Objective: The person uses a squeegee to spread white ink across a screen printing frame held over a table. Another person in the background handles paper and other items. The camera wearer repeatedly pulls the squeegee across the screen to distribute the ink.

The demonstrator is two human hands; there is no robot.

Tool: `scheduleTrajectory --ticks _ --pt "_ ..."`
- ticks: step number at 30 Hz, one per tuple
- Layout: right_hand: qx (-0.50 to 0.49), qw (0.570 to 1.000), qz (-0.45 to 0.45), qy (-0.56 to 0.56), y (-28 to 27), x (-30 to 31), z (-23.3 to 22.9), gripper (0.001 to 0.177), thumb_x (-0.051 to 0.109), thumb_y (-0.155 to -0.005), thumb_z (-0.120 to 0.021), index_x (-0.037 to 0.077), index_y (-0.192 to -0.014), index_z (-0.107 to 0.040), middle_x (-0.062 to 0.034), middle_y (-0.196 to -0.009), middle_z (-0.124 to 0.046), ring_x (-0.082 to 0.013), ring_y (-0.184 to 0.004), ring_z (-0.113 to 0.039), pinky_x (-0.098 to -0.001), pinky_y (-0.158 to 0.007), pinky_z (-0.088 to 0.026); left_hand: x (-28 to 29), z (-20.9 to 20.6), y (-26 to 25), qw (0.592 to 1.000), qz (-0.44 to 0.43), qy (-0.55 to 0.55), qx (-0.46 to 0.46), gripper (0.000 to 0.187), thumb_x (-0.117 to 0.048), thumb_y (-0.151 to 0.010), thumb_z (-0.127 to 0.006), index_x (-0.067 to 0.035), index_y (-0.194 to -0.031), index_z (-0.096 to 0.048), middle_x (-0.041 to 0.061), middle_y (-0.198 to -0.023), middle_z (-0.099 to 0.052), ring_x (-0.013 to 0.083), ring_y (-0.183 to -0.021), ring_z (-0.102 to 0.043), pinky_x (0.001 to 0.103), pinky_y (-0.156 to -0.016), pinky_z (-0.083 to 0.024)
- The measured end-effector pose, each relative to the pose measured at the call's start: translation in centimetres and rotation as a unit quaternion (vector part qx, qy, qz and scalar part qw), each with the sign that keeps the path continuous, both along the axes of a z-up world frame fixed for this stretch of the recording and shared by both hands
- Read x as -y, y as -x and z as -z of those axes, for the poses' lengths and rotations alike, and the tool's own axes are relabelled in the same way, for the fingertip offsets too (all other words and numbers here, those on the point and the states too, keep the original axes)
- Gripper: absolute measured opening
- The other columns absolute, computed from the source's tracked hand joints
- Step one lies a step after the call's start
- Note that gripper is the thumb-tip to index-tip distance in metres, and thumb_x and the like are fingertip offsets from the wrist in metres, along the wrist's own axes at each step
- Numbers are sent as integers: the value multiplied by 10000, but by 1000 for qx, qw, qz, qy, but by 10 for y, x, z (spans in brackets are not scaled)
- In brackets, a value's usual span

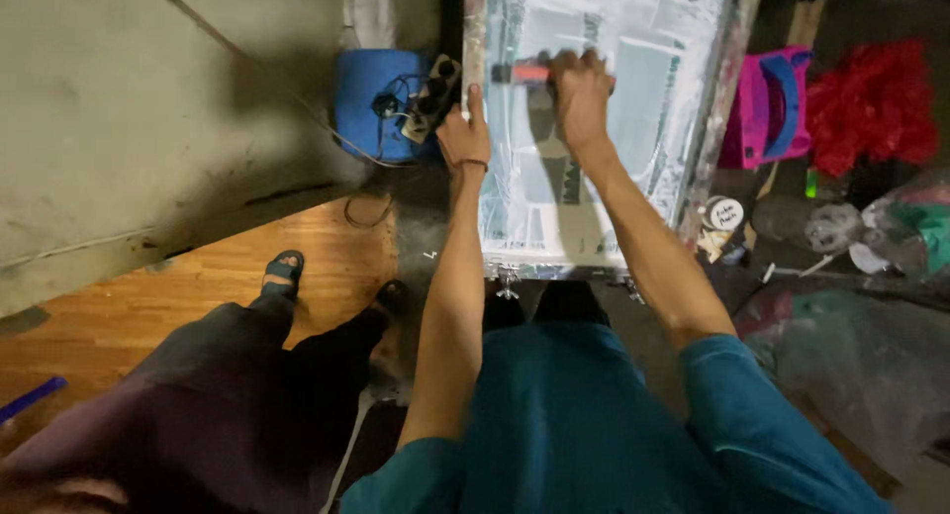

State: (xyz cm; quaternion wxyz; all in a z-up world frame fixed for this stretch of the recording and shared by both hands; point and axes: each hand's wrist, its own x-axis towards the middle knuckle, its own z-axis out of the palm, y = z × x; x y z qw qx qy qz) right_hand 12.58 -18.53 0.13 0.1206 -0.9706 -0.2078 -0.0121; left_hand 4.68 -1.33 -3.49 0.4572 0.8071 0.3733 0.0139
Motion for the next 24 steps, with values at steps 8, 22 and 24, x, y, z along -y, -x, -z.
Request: scheduleTrajectory --ticks 8,22,24 --pt "-44 998 -24 -50 146 37 -37 238 45 -852 -706 184 -1040 -754 -73 -923 -672 -328 -921 -616 -462 -800 -530 -2 -35 11 999 14 2 43 798 -707 -966 -398 33 -963 -698 354 -972 -723 535 -1022 -690 615 -922 -511" --pt "-59 953 142 -260 262 130 -76 465 -23 -729 -808 134 -1165 -766 -109 -919 -684 -354 -908 -615 -438 -816 -530 -17 -105 53 992 35 29 118 711 -653 -1007 -421 -14 -1015 -733 282 -1102 -731 519 -1127 -641 573 -1008 -466" --pt "-50 951 141 -271 266 140 -74 469 -24 -721 -815 124 -1163 -768 -115 -920 -692 -360 -907 -621 -441 -819 -537 -21 -93 57 992 33 45 110 710 -676 -996 -425 -38 -1036 -735 254 -1123 -734 491 -1148 -640 547 -1014 -472"
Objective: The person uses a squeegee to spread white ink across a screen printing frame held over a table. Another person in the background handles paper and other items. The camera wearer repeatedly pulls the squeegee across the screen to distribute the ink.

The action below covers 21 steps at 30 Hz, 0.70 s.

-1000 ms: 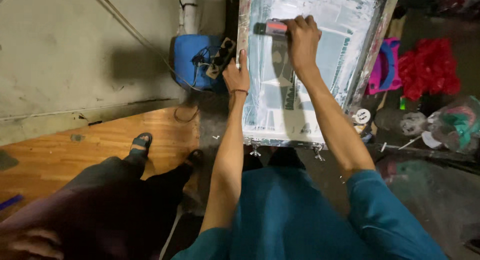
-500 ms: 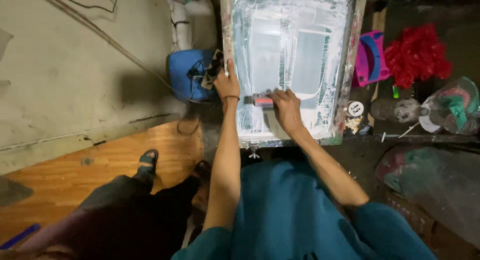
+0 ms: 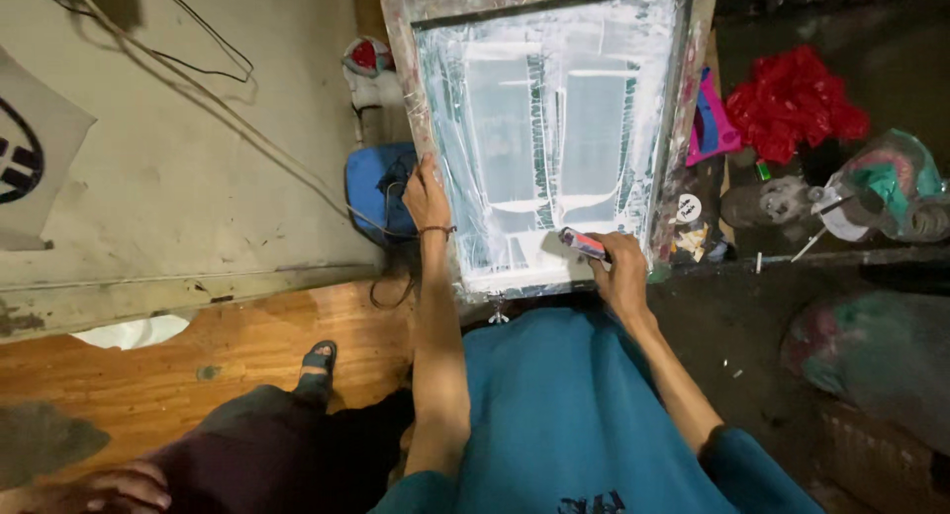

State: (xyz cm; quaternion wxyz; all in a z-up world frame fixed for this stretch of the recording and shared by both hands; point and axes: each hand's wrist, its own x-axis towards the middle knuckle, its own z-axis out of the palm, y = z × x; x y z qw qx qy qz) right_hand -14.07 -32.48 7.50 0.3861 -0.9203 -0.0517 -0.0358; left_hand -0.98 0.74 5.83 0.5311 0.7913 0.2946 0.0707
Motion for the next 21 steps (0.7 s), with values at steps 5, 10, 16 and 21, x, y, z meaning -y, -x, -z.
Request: scheduleTrajectory --ticks 5,10,16,21 --pt "-2 1000 -9 -25 -2 19 11 444 3 -732 -805 104 -1162 -754 -145 -968 -712 -385 -938 -634 -477 -862 -531 -14 16 5 999 -6 33 -43 706 -749 -955 -417 -156 -1119 -764 150 -1174 -747 406 -1190 -642 496 -1057 -472" --pt "49 998 -3 -33 -1 18 1 213 82 -833 -745 57 -1045 -752 -212 -891 -695 -450 -898 -644 -529 -829 -540 5 1 6 998 -25 -25 42 664 -557 -1069 -331 -40 -1295 -682 290 -1286 -674 510 -1227 -597 595 -1107 -394" --pt "71 994 -60 -60 -7 31 64 442 54 -719 -757 165 -1146 -747 -49 -969 -749 -273 -880 -659 -369 -808 -499 15 24 -7 992 -84 -51 -76 644 -739 -922 -333 -247 -1146 -682 156 -1294 -686 452 -1222 -574 581 -1033 -361" --pt "59 993 -89 -52 -17 31 68 458 96 -699 -734 184 -1149 -749 -35 -1002 -766 -274 -916 -655 -371 -842 -500 18 -6 -4 994 -87 -31 -58 705 -733 -907 -333 -226 -1143 -763 180 -1233 -714 470 -1208 -581 546 -1029 -393"
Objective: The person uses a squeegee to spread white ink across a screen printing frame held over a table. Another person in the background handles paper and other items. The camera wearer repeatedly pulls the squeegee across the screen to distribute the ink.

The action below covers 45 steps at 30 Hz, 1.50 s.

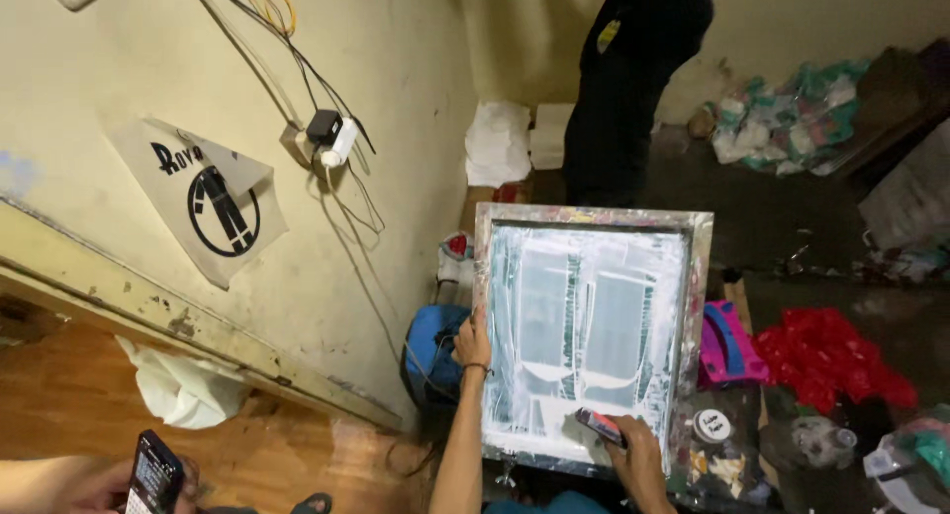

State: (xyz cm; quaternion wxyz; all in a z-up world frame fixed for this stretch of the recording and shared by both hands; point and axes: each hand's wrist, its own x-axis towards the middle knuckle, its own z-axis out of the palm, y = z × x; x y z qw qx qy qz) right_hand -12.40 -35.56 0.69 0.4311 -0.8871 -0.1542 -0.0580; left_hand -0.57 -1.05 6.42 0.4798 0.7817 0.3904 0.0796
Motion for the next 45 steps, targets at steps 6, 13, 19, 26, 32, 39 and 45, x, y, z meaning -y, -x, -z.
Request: scheduleTrajectory --ticks 6,13,19,26,32,39,45 --pt "-32 999 7 5 -4 -2 -8 461 85 -694 -719 189 -1141 -754 -29 -1010 -768 -270 -955 -655 -360 -848 -491 -4 8 -4 1000 7 8 1 741 -732 -921 -340 -176 -1155 -769 162 -1213 -731 464 -1199 -588 538 -1041 -401" --pt "-69 997 14 13 -9 1 -6 516 -16 -715 -710 172 -1194 -750 -35 -1081 -781 -265 -990 -651 -371 -833 -496 -2 6 -3 1000 8 17 21 825 -750 -911 -337 -70 -1113 -757 241 -1173 -721 493 -1145 -610 566 -947 -434" --pt "-29 1000 5 -11 -9 2 -18 359 104 -814 -666 181 -1151 -761 -33 -1004 -776 -266 -889 -642 -375 -783 -492 -4 11 -5 999 22 11 34 787 -716 -935 -349 -78 -1135 -765 247 -1201 -715 501 -1147 -610 558 -986 -432" --pt "-69 997 26 13 -14 3 -10 479 43 -717 -709 214 -1159 -776 -23 -1031 -782 -262 -983 -659 -367 -830 -510 -3 3 -6 1000 21 18 -3 793 -729 -927 -334 -104 -1167 -759 233 -1247 -703 512 -1195 -578 564 -1007 -415" --pt "-44 999 15 -3 -11 4 -15 364 70 -786 -703 183 -1128 -755 -42 -959 -751 -270 -875 -623 -372 -762 -470 -6 19 -9 999 29 -11 12 800 -728 -940 -330 -84 -1160 -750 267 -1249 -685 540 -1199 -558 569 -1034 -395" --pt "-49 999 6 15 -12 6 -10 500 -1 -724 -698 174 -1190 -750 -52 -1007 -762 -279 -921 -639 -380 -787 -493 -5 8 -5 999 38 7 13 796 -721 -937 -316 -92 -1145 -758 257 -1202 -711 518 -1172 -592 563 -971 -435" --pt "-37 999 1 12 -13 7 -12 507 11 -700 -665 151 -1180 -749 -56 -1025 -760 -291 -932 -628 -403 -772 -496 -6 17 -9 999 28 7 -36 848 -774 -907 -281 -123 -1227 -721 232 -1297 -672 504 -1247 -545 605 -1056 -370"
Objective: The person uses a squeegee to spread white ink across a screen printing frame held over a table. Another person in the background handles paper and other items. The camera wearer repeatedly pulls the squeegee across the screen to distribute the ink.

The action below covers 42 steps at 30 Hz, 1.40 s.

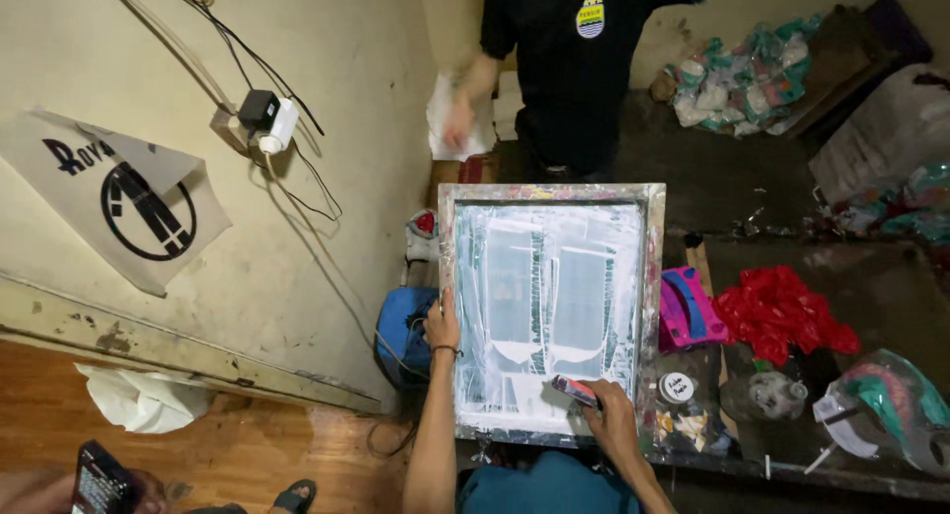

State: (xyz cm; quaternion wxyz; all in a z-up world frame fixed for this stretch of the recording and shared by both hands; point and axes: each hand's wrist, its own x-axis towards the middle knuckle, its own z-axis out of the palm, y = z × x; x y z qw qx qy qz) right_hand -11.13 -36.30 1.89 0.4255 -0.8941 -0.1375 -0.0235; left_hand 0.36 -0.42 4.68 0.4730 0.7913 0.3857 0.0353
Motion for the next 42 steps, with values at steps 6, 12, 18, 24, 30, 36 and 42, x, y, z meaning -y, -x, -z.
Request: scheduleTrajectory --ticks 6,12,18,24,30,36,42 --pt "25 1000 0 -1 1 1 0 486 65 -720 -669 158 -1190 -752 -42 -1033 -776 -295 -933 -648 -413 -821 -490 -7 25 -7 999 15 -31 32 773 -712 -958 -317 -90 -1139 -738 270 -1194 -697 539 -1178 -575 596 -1007 -404" --pt "-11 999 37 -26 11 0 -31 361 30 -740 -779 102 -1094 -759 -171 -939 -724 -437 -928 -657 -507 -861 -538 -14 51 4 984 79 -58 148 614 -487 -1102 -343 -3 -1206 -706 313 -1154 -688 515 -1146 -623 641 -968 -468" --pt "-15 998 67 4 9 0 -44 386 -15 -731 -806 96 -1098 -765 -161 -942 -730 -397 -918 -670 -484 -861 -526 -3 12 9 990 12 -9 137 693 -668 -1027 -443 -41 -1112 -725 256 -1144 -714 496 -1159 -618 585 -1024 -446" --pt "-36 997 68 15 11 -1 -47 400 -8 -723 -819 103 -1105 -772 -153 -928 -733 -389 -918 -676 -482 -860 -530 -4 8 7 992 14 -5 124 708 -692 -1026 -434 -45 -1011 -722 229 -1067 -737 470 -1124 -647 541 -1005 -467" --pt "-39 996 74 7 14 -2 -48 391 -4 -727 -824 78 -1105 -765 -184 -927 -726 -424 -928 -672 -506 -855 -529 -1 0 9 993 16 -2 119 721 -685 -1027 -418 -29 -1006 -715 244 -1065 -734 477 -1118 -645 546 -1002 -462" --pt "5 993 115 -9 12 -8 -72 303 -31 -745 -814 19 -1038 -758 -242 -905 -708 -478 -908 -665 -520 -851 -528 -3 6 8 992 20 -1 123 706 -647 -1040 -428 1 -997 -705 239 -1042 -741 482 -1101 -656 561 -977 -470" --pt "42 990 137 5 -17 -11 -97 329 -64 -738 -807 20 -1051 -757 -231 -919 -703 -473 -916 -656 -522 -860 -509 -3 7 9 992 31 -11 121 704 -647 -1035 -425 -3 -1027 -709 278 -1070 -716 500 -1103 -639 589 -967 -460"
